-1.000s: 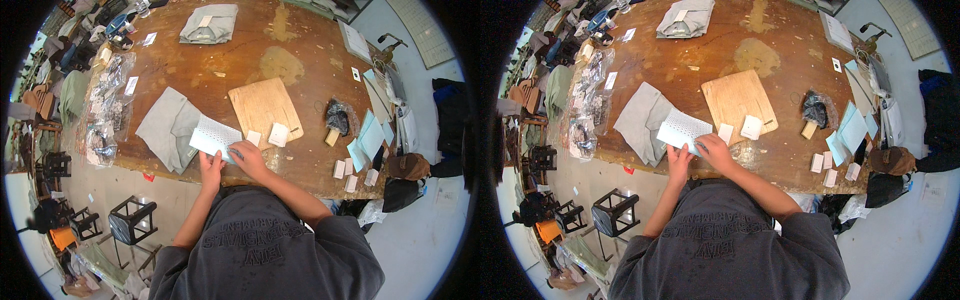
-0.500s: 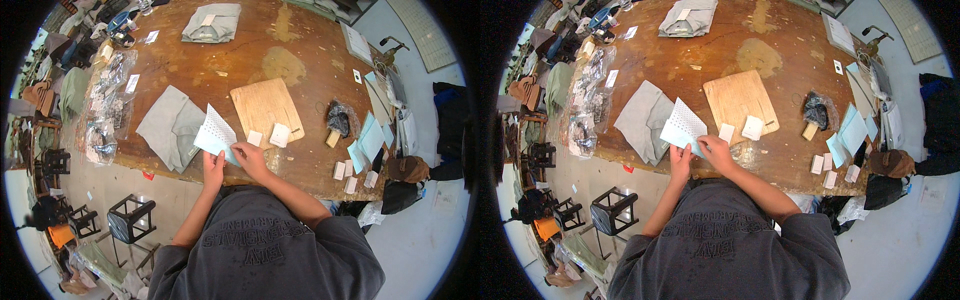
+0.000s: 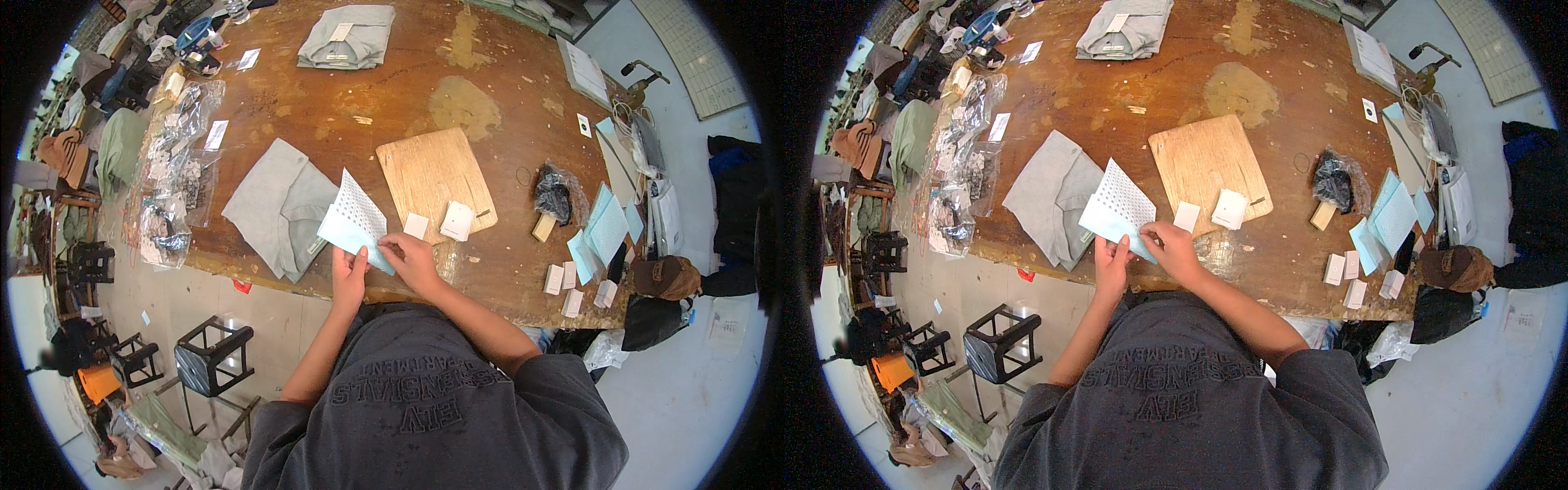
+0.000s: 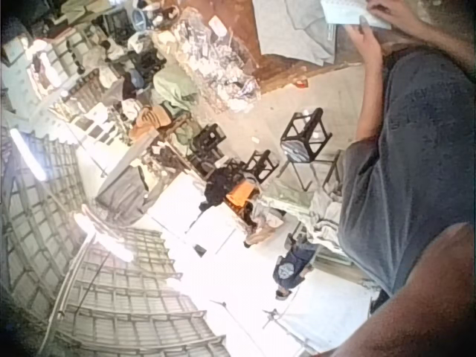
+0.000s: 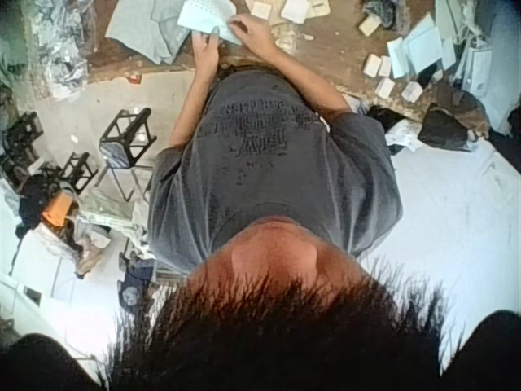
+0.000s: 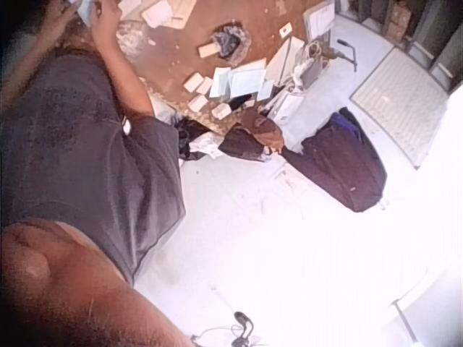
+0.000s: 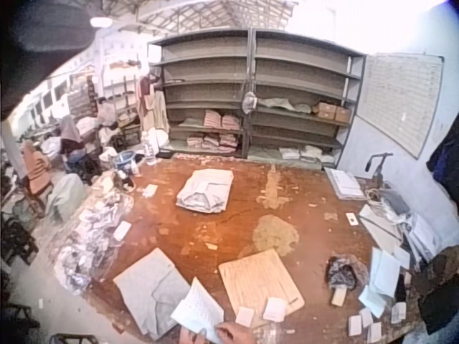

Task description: The person handles a perforated sheet and small white blocks on a wooden board, then picks up black fibrous material and places it onto the blocks. The person continues to arrange the material and blocks on the board throughout the clip.

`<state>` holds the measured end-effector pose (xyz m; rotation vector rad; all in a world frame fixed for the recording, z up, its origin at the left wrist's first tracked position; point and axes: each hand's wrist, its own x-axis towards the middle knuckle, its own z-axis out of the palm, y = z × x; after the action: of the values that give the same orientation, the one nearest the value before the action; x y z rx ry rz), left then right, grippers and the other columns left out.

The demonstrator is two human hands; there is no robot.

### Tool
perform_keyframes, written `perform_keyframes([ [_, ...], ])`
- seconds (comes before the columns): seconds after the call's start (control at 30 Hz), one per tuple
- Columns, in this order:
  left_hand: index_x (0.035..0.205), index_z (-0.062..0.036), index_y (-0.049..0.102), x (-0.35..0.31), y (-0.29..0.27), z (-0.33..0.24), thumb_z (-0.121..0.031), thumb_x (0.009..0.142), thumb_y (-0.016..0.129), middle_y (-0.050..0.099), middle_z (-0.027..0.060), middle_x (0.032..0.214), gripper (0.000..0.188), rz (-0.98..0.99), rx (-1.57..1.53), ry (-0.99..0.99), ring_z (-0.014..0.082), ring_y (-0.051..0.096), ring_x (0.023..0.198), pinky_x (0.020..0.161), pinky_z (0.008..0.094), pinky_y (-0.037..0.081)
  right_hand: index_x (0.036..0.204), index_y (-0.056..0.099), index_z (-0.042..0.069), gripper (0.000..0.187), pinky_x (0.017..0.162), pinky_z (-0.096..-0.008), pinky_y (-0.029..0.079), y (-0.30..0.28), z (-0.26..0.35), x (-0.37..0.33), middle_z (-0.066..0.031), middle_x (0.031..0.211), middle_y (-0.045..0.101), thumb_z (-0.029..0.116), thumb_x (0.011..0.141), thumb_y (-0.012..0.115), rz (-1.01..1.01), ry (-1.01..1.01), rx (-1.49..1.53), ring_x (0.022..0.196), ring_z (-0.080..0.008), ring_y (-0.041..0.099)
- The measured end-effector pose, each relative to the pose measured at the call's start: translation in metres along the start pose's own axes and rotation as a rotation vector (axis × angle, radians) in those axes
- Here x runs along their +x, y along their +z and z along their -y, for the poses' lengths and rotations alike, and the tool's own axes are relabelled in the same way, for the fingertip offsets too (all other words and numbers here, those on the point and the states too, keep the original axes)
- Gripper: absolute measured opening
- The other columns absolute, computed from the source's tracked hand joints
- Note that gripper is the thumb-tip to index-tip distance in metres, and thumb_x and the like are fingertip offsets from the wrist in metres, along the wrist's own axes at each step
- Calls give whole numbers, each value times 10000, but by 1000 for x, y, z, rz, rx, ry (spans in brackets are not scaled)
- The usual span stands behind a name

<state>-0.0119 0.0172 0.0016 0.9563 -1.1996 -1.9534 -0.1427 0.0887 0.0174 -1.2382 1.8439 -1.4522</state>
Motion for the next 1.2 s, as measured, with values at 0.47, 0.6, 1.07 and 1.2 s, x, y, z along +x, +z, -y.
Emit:
perform_keyframes([
  [0.47, 1369, -19, 318, -1, -18, -2, -70, 958, 499, 571, 106, 1185, 452, -155, 59, -32, 140, 590, 988, 758, 282, 513, 871, 627, 59, 141, 706, -371, 454, -41, -89, 14, -77, 800, 643, 62, 733, 655, 21, -287, -683, 790, -236, 587],
  [0.6, 1379, -27, 308, -3, -18, -7, -77, 962, 497, 567, 107, 1193, 461, -146, 14, 16, 151, 590, 1007, 780, 295, 516, 903, 610, 95, 202, 755, -351, 415, -38, -122, 8, -43, 806, 623, 95, 702, 634, 246, -412, -930, 863, -220, 557],
  [1.07, 1371, -24, 314, -5, -17, -9, -90, 966, 500, 556, 121, 1218, 451, -116, 25, -5, 173, 592, 1032, 815, 316, 527, 1205, 605, 157, 447, 904, -452, 348, -33, -114, -7, -137, 1294, 487, 418, 843, 616, 276, -137, -1088, 1185, -299, 427],
  [1.2, 1363, -23, 324, -5, -15, -6, -87, 965, 496, 557, 120, 1216, 438, -107, 29, 7, 172, 590, 1037, 817, 316, 526, 1182, 636, 178, 417, 907, -451, 344, -30, -120, -7, -145, 1293, 484, 415, 839, 619, 245, -116, -1011, 1183, -296, 428],
])
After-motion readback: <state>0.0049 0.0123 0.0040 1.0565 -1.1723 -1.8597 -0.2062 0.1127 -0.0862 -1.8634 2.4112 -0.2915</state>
